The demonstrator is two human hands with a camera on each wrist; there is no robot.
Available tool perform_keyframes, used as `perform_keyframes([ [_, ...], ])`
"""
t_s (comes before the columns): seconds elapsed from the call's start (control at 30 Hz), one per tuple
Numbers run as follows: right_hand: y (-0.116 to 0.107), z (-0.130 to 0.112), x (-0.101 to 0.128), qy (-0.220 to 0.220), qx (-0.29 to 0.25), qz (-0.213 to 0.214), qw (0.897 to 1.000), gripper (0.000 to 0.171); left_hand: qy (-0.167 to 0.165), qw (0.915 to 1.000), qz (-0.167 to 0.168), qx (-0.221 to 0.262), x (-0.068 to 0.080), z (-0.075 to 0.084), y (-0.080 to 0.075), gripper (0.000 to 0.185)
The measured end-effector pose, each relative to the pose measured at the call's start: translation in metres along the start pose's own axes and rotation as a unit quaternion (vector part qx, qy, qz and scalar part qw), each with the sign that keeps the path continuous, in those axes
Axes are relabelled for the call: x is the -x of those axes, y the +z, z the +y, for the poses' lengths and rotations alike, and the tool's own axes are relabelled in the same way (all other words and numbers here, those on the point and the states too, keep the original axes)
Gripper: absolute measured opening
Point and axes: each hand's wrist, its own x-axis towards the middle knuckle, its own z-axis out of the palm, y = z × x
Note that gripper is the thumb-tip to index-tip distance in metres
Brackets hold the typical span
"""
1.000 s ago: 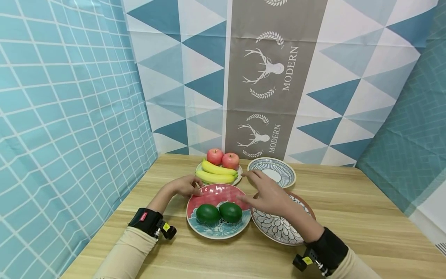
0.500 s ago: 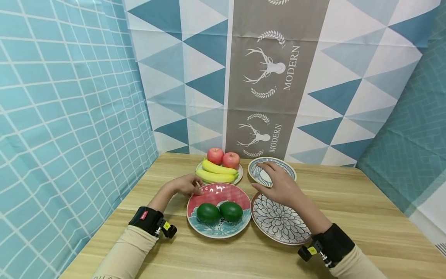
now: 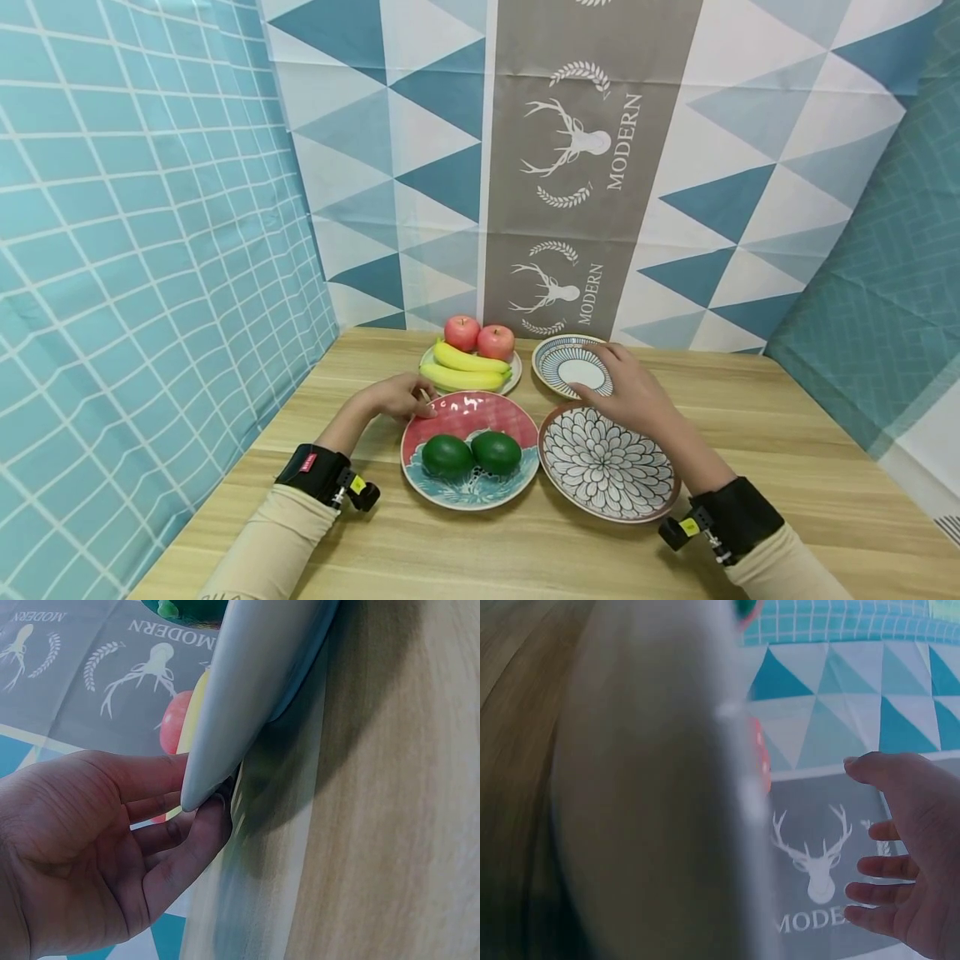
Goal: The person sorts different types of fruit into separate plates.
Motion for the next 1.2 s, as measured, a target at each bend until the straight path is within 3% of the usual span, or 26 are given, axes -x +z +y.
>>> perform_keyframes([
  [0.23,-0.007,0.015,0.008,0.035,-0.013,-0.009,0.999,0.080,-0.004,1.0000,0.002,0.002,0.000,0.001,0.000,0.020],
  [0.57,-0.013,0.034,0.018,0.043,-0.001,-0.015,0.999,0.076,-0.008,0.9999,0.006,-0.007,-0.002,0.002,-0.002,0.021],
  [0.9,-0.011,0.054,0.031,0.054,0.006,-0.017,0.998,0.077,-0.012,0.9999,0.007,-0.003,0.000,0.003,-0.003,0.023],
  [1.2,-0.005,0.059,0.041,0.070,-0.020,-0.036,0.997,0.074,-0.011,0.9999,0.007,0.000,0.001,0.002,0.001,0.021],
])
